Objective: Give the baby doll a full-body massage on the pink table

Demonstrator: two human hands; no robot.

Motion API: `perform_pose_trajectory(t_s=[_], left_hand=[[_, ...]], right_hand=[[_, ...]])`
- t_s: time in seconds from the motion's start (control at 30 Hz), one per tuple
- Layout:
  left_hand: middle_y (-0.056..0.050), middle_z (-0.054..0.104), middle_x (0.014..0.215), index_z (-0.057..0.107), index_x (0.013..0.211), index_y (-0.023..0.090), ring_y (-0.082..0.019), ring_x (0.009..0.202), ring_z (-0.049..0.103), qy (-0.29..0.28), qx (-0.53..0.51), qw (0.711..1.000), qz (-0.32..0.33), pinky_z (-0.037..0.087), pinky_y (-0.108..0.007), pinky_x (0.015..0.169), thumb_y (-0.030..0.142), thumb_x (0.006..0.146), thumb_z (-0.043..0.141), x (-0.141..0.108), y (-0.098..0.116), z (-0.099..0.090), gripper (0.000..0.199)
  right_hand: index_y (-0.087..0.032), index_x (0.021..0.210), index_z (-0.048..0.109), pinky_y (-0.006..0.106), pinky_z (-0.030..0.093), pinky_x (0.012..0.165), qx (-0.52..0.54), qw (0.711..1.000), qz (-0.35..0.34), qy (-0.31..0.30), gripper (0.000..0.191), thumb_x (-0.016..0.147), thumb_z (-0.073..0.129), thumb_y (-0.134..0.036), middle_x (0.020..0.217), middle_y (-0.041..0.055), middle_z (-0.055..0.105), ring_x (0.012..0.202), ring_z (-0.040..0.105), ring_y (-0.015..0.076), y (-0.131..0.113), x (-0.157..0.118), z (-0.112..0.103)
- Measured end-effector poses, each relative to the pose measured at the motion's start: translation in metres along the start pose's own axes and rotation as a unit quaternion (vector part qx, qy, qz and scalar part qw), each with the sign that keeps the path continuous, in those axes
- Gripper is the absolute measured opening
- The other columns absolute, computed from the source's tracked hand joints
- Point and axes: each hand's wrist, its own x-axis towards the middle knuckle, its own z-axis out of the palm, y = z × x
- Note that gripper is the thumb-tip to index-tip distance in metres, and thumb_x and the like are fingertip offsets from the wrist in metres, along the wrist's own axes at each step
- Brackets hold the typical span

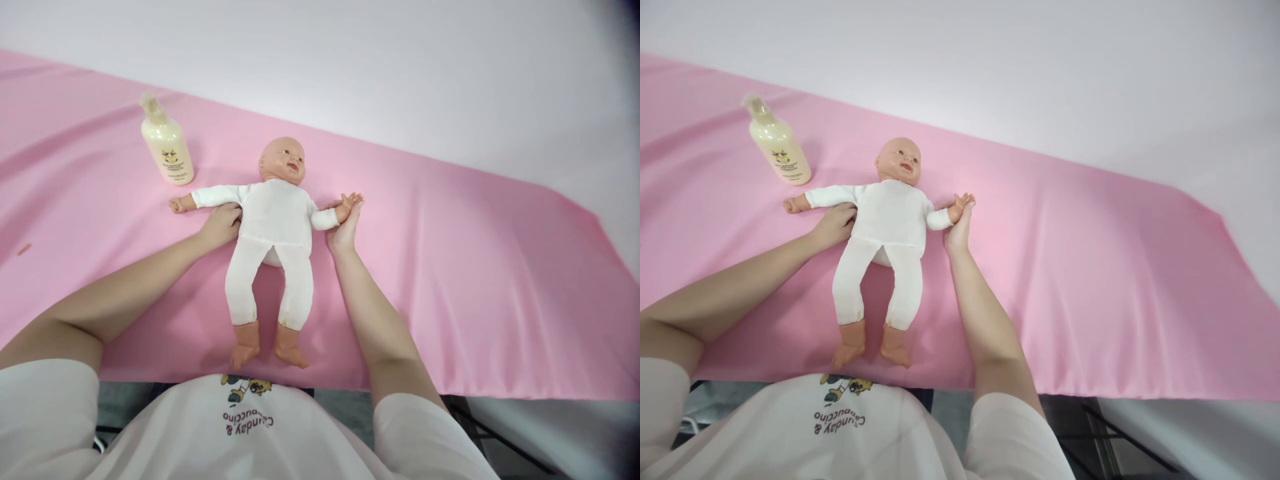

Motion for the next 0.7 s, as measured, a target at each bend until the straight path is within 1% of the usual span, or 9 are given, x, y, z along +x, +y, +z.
perform_pose_trajectory(t_s=[0.1,0.2,0.37,0.47,0.53,0.6,0.7], left_hand=[[-0.012,0.065,0.09,0.056,0.076,0.02,-0.03,0.092,0.06,-0.001,0.017,1.0,-0.021,0.05,-0.048,0.089,0.014,0.08,0.048,0.0,0.0,0.001,0.011],[-0.013,0.064,0.094,0.057,0.085,0.019,-0.033,0.096,0.059,-0.004,0.028,0.998,-0.049,0.049,-0.053,0.091,0.016,0.081,0.049,0.0,0.001,0.001,0.009],[-0.018,0.062,0.11,0.057,0.107,0.014,-0.037,0.108,0.056,0.0,0.052,0.995,-0.09,0.047,-0.057,0.099,0.019,0.085,0.049,-0.004,0.004,0.003,0.023],[-0.022,0.058,0.118,0.055,0.116,0.012,-0.041,0.116,0.052,0.005,0.057,0.994,-0.095,0.043,-0.06,0.104,0.023,0.087,0.05,-0.005,0.006,0.003,0.032],[-0.022,0.057,0.12,0.055,0.119,0.012,-0.042,0.119,0.05,0.009,0.054,0.994,-0.097,0.042,-0.061,0.105,0.025,0.088,0.052,-0.006,0.008,0.003,0.034],[-0.022,0.056,0.121,0.054,0.122,0.013,-0.043,0.121,0.048,0.014,0.051,0.993,-0.102,0.041,-0.061,0.106,0.025,0.088,0.052,-0.006,0.009,0.003,0.036],[-0.025,0.052,0.128,0.052,0.127,0.011,-0.046,0.128,0.043,0.023,0.057,0.993,-0.1,0.036,-0.065,0.11,0.025,0.089,0.052,-0.007,0.011,0.003,0.041]], right_hand=[[-0.025,0.101,0.059,0.033,0.058,0.067,0.008,1.0,0.008,0.009,0.062,0.087,0.042,-0.083,0.078,-0.0026,0.058,0.064,0.062,0.0141,0.0,0.0,-0.001],[-0.024,0.101,0.059,0.03,0.056,0.064,0.006,1.0,0.007,0.014,0.055,0.09,0.046,-0.076,0.077,-0.0025,0.06,0.063,0.062,0.0133,0.002,0.001,-0.004],[-0.025,0.109,0.057,0.024,0.053,0.062,0.011,0.996,-0.065,0.061,0.029,0.093,0.056,-0.049,0.082,-0.0043,0.062,0.062,0.061,0.0101,0.005,0.006,-0.013],[-0.025,0.108,0.058,0.023,0.052,0.062,0.0,0.994,-0.068,0.08,0.024,0.092,0.06,-0.043,0.084,-0.0047,0.061,0.064,0.062,0.0096,0.006,0.008,-0.016],[-0.023,0.105,0.058,0.023,0.052,0.062,0.0,0.995,-0.067,0.076,0.024,0.089,0.064,-0.041,0.081,-0.0049,0.061,0.066,0.062,0.0095,0.007,0.009,-0.016],[-0.022,0.104,0.058,0.023,0.053,0.064,0.003,0.997,-0.054,0.058,0.026,0.087,0.068,-0.041,0.078,-0.0053,0.06,0.065,0.061,0.0096,0.007,0.008,-0.015],[-0.024,0.109,0.058,0.025,0.056,0.068,0.006,1.0,-0.013,0.023,0.033,0.082,0.074,-0.035,0.084,-0.0047,0.062,0.067,0.061,0.0096,0.007,0.005,-0.011]])
